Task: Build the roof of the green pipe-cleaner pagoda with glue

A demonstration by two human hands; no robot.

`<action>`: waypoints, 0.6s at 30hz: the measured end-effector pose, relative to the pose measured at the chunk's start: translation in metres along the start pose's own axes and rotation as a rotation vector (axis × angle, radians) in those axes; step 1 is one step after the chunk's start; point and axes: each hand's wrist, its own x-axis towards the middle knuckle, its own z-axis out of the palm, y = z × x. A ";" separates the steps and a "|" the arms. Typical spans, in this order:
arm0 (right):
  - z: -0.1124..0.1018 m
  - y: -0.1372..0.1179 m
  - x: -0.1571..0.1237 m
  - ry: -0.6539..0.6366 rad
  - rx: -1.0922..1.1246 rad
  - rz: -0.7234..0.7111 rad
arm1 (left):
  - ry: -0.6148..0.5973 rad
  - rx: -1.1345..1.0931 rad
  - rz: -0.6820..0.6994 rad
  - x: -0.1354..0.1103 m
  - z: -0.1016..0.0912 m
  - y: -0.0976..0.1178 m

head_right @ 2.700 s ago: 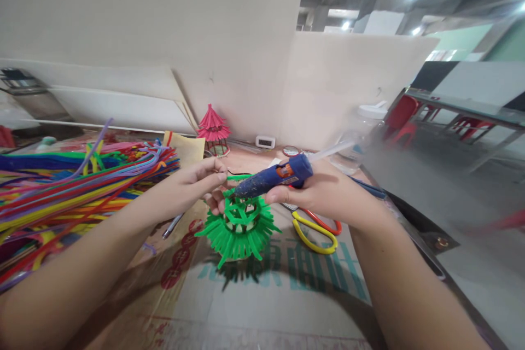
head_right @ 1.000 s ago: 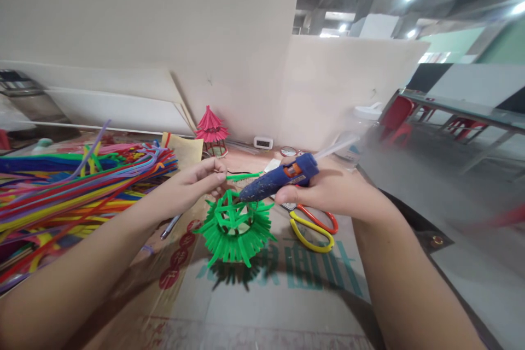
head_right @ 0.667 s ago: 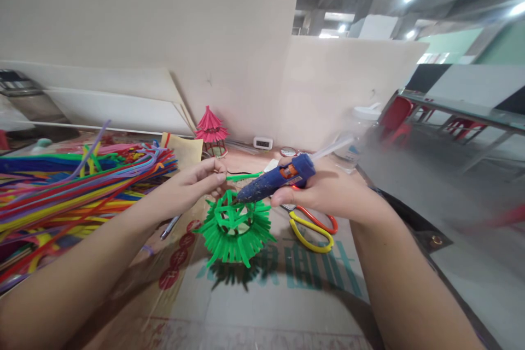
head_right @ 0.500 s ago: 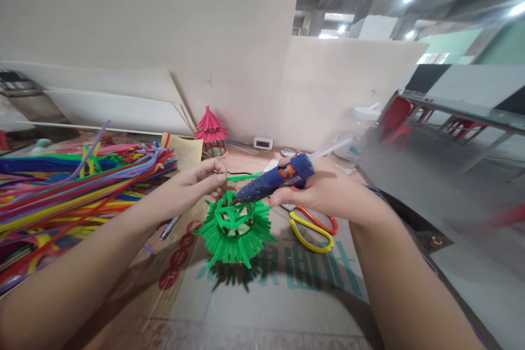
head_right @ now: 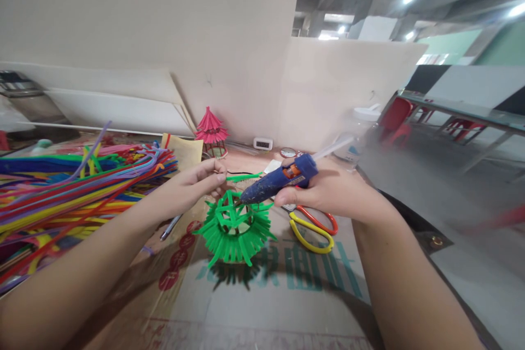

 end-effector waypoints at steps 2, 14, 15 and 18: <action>-0.001 -0.002 0.000 -0.026 0.041 -0.011 | -0.004 -0.013 -0.003 0.000 0.000 0.001; -0.005 -0.002 -0.003 -0.061 0.154 -0.031 | -0.005 -0.019 -0.021 0.000 0.000 0.000; -0.005 -0.001 -0.003 -0.055 0.138 -0.037 | -0.005 -0.019 -0.021 0.000 0.000 0.000; -0.004 -0.002 -0.001 -0.057 0.079 -0.074 | -0.003 -0.016 -0.022 0.000 0.000 0.001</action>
